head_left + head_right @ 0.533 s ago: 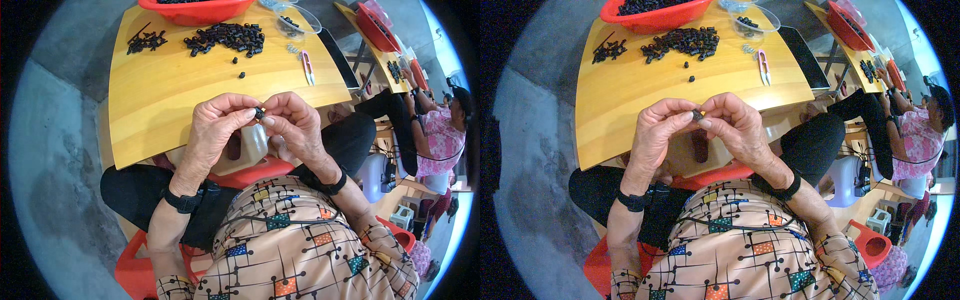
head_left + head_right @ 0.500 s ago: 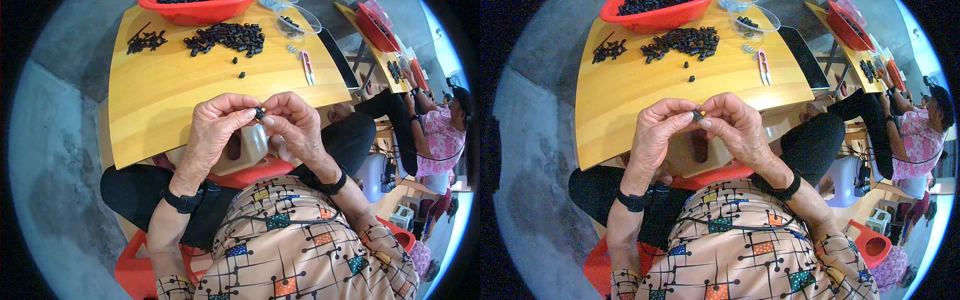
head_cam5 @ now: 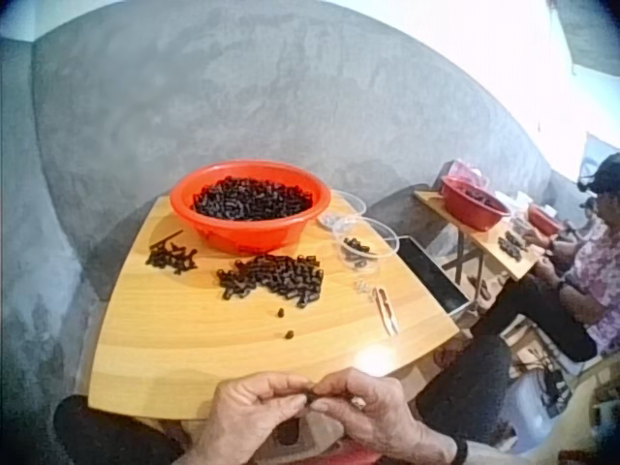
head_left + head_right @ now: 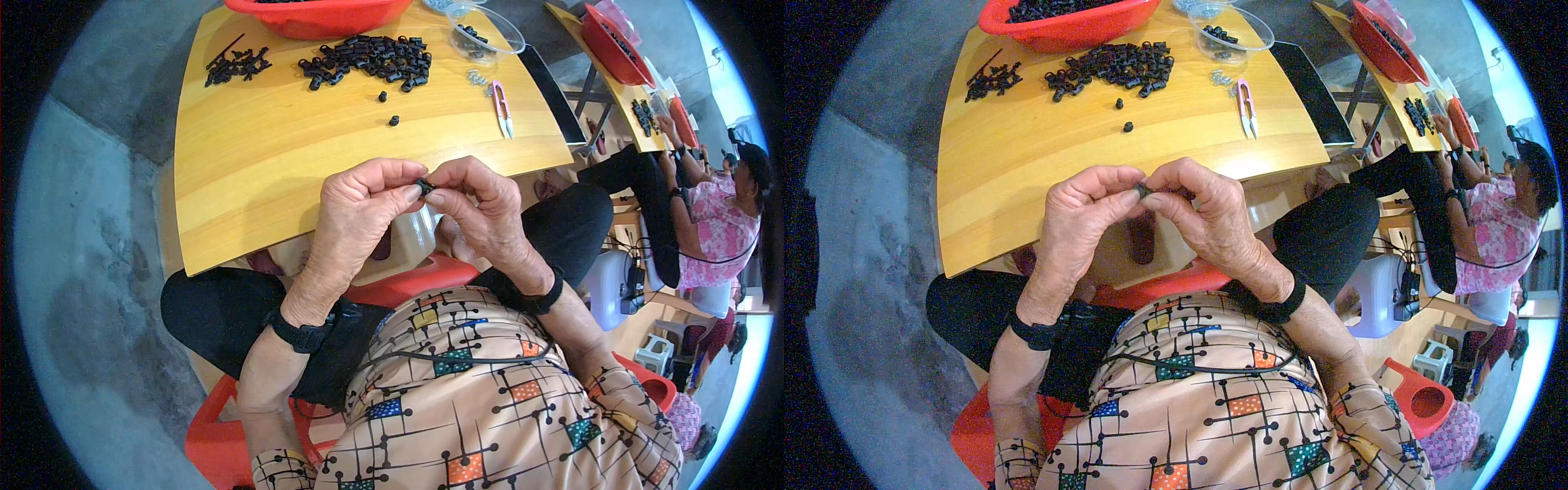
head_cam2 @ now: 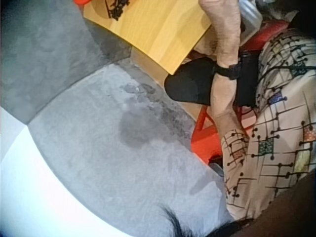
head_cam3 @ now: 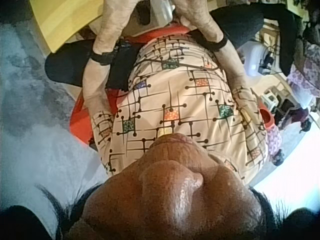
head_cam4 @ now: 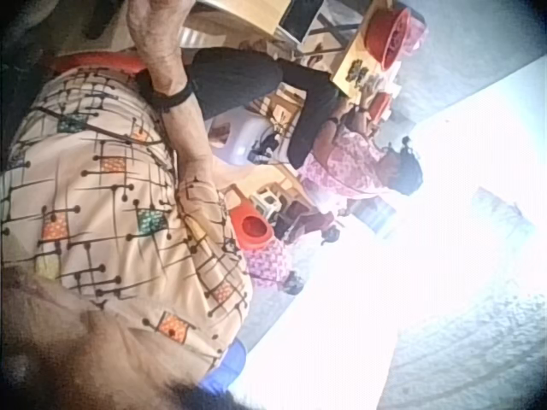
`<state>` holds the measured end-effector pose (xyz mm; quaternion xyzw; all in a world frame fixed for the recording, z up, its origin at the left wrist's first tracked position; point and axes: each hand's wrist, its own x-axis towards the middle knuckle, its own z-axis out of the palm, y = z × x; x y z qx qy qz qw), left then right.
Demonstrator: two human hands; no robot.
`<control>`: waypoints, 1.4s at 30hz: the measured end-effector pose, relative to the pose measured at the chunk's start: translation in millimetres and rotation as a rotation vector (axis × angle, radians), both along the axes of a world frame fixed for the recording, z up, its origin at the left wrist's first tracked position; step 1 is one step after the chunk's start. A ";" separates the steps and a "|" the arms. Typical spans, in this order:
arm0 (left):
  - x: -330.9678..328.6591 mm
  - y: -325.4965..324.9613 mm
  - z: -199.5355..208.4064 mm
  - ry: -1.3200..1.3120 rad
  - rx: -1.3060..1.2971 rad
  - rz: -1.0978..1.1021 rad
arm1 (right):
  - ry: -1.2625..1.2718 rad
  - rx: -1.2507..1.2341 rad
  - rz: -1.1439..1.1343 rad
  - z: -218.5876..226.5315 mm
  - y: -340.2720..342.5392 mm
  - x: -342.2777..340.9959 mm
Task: The person assembles plastic components by hand, picking up a black housing and a small spring, inserting the spring into the housing, and then pressing a black cap into the assembly to join the pieces together.
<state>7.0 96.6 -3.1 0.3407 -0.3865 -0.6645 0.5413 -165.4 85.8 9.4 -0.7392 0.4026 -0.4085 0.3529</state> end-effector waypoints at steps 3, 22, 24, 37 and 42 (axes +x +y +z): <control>1.6 -0.8 -1.0 -0.128 -0.057 -0.015 | 0.047 -0.037 0.022 9.0 -3.5 -0.5; 22.0 -3.8 10.3 0.065 0.117 -0.243 | 0.089 0.130 0.279 47.9 -28.2 10.0; 23.4 -5.0 7.3 0.083 0.127 -0.258 | 0.010 0.231 0.281 46.0 -35.8 12.4; 36.8 -10.7 -0.7 0.438 0.151 -0.061 | 0.346 -0.114 -0.047 1.9 -90.9 27.8; 36.1 -10.1 0.3 0.415 0.177 -0.032 | 0.369 -0.221 -0.032 -5.2 -92.0 33.5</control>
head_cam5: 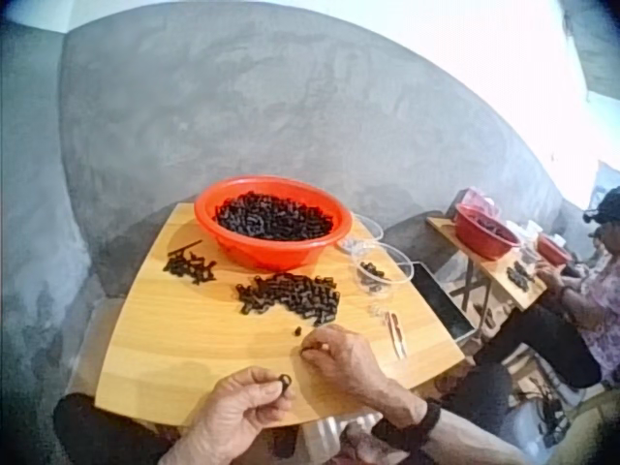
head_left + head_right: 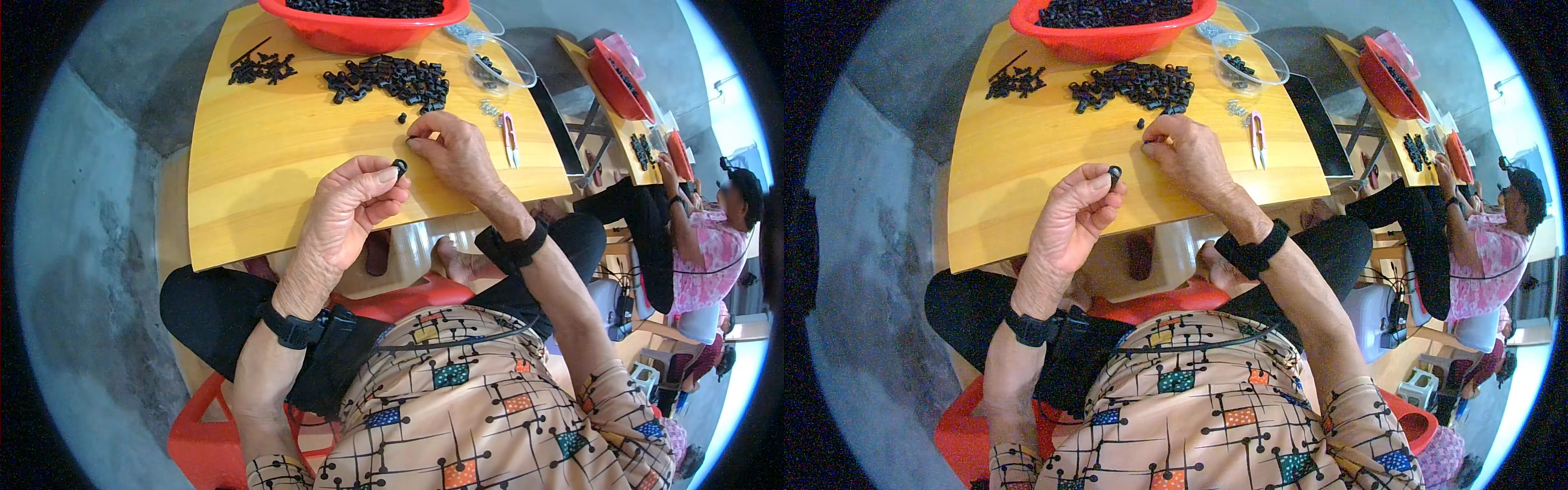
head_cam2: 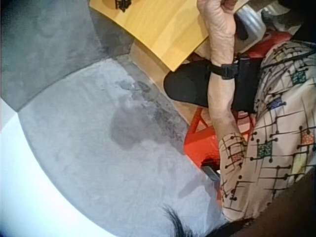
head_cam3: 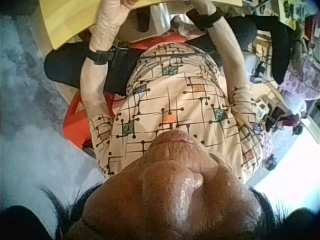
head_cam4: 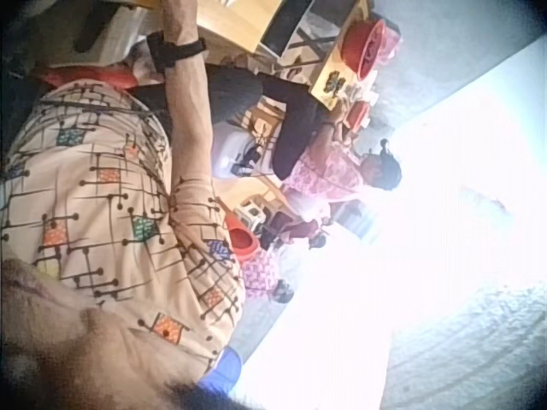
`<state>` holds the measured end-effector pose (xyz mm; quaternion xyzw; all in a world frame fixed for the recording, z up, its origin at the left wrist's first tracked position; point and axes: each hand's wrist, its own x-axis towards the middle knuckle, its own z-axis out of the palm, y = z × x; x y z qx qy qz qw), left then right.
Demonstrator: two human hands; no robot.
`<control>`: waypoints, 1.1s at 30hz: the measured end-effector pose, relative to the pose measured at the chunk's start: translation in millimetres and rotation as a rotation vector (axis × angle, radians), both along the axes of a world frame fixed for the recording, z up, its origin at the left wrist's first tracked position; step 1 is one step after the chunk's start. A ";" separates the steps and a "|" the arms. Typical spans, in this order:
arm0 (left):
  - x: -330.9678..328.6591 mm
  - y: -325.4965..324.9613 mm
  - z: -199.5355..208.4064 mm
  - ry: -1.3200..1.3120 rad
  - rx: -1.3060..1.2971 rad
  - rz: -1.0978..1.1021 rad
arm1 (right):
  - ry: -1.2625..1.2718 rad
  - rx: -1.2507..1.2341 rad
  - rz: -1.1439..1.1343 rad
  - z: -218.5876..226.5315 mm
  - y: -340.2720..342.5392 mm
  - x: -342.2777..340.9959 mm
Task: The person assembles plastic components by hand, picking up a black housing and a small spring, inserting the spring into the housing, and then pressing a black cap into the assembly to join the pieces together.
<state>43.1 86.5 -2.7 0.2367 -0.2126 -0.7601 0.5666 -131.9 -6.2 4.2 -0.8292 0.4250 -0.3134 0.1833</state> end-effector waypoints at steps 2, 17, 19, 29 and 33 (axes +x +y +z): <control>-0.3 0.9 0.8 0.000 0.011 0.023 | -0.045 0.046 -0.014 4.0 5.1 -0.1; -11.8 8.1 -0.1 -0.135 -0.071 -0.091 | -0.668 0.834 0.126 49.7 66.8 -30.2; -13.4 9.6 0.4 -0.152 -0.083 -0.105 | -0.695 0.909 0.134 48.7 68.2 -30.9; -19.0 14.4 4.1 -0.236 -0.122 -0.157 | -0.645 0.981 0.181 47.4 74.8 -34.8; -21.0 16.4 7.2 -0.256 -0.123 -0.163 | -0.599 0.947 0.168 49.0 77.7 -36.2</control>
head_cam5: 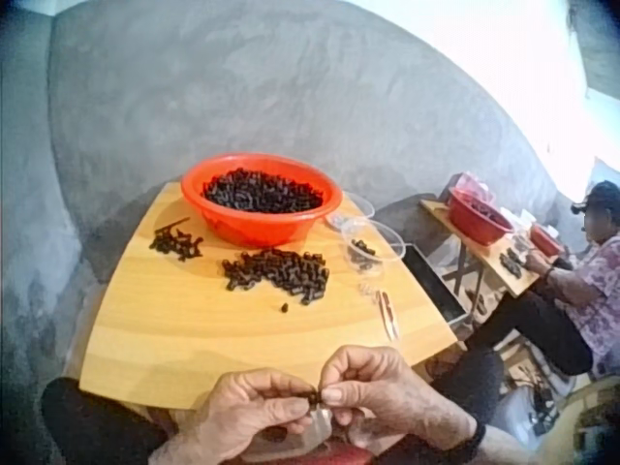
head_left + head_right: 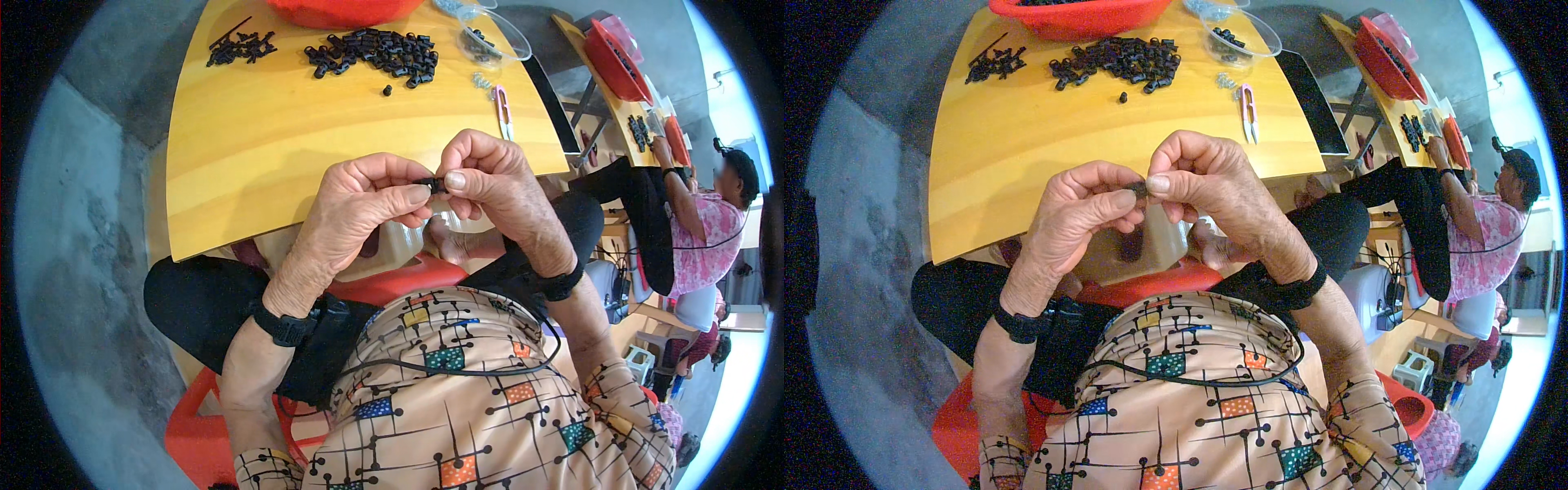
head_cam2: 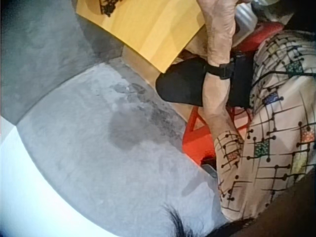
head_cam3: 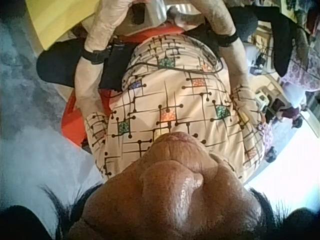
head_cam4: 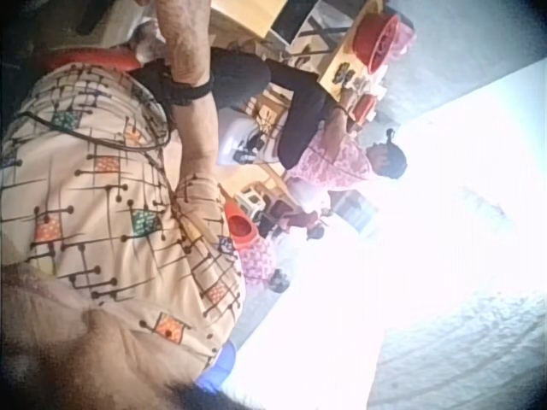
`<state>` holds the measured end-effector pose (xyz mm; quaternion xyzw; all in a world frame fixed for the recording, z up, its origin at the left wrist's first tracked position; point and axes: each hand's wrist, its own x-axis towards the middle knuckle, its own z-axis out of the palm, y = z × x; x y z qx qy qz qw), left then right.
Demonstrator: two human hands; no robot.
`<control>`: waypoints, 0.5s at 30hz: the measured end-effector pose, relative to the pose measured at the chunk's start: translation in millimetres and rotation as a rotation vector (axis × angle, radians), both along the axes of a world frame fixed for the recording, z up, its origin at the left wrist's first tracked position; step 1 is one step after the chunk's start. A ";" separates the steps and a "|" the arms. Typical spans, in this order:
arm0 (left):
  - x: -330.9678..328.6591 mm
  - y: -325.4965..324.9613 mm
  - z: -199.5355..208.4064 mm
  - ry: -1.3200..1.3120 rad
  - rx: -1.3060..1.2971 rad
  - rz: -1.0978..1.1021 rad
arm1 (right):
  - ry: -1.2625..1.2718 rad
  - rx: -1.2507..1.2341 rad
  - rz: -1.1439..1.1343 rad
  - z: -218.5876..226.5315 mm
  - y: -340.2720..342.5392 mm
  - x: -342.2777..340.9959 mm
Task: The person assembles plastic components by hand, picking up a black housing and a small spring, inserting the spring into the housing, and then pressing a black cap into the assembly to join the pieces together.
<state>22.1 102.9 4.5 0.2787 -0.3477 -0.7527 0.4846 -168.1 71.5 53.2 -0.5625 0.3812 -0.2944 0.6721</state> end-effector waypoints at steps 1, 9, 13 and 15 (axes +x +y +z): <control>-0.9 -0.1 -0.3 -0.027 -0.034 -0.005 | 0.009 -0.005 -0.003 0.4 0.4 -0.2; -10.2 7.1 3.4 -0.127 -0.100 -0.031 | 0.148 0.013 0.033 10.0 8.4 -7.5; -19.4 22.0 10.1 -0.135 -0.111 -0.044 | 0.168 0.074 0.049 8.4 23.9 -18.7; -22.9 32.6 11.9 -0.114 -0.132 -0.069 | 0.113 0.036 0.067 8.9 37.5 -23.4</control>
